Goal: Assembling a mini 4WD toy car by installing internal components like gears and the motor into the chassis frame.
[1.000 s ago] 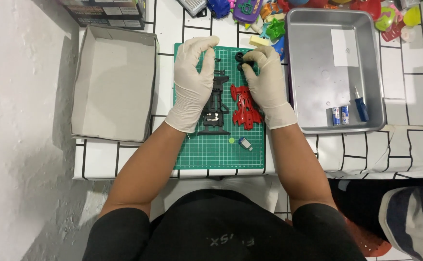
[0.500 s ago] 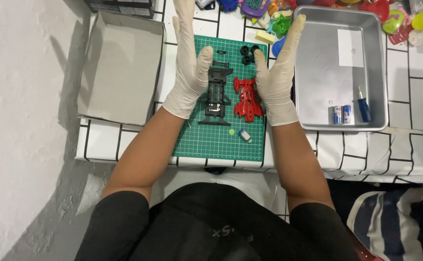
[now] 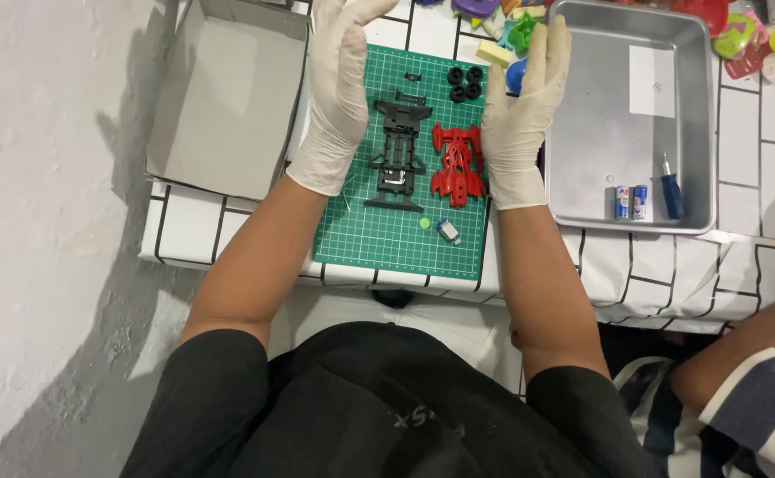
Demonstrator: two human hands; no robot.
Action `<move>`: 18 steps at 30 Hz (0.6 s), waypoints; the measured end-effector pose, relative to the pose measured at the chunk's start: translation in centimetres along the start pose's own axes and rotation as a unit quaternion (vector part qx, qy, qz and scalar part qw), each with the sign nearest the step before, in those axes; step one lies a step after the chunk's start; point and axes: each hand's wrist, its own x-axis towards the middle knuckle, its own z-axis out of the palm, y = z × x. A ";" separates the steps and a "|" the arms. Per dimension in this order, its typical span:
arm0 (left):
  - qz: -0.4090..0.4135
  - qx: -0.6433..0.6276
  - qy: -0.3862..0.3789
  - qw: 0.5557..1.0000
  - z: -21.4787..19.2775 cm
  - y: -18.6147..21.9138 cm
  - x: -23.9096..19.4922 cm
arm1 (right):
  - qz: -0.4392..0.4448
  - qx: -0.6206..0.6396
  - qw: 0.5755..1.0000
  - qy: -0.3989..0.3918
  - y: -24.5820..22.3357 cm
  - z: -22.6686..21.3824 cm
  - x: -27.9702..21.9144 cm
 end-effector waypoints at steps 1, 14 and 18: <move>0.000 0.002 0.001 1.000 -0.2 0.2 -0.2 | 0.000 0.002 1.000 0.000 -0.5 -0.1 0.4; -0.092 -0.084 -0.024 0.992 -5.3 1.8 -7.4 | -0.037 0.046 0.992 0.113 -7.0 -3.0 3.0; -0.147 -0.087 -0.043 0.984 -5.3 1.0 -8.2 | -0.041 0.040 0.992 0.110 -5.7 -2.5 2.5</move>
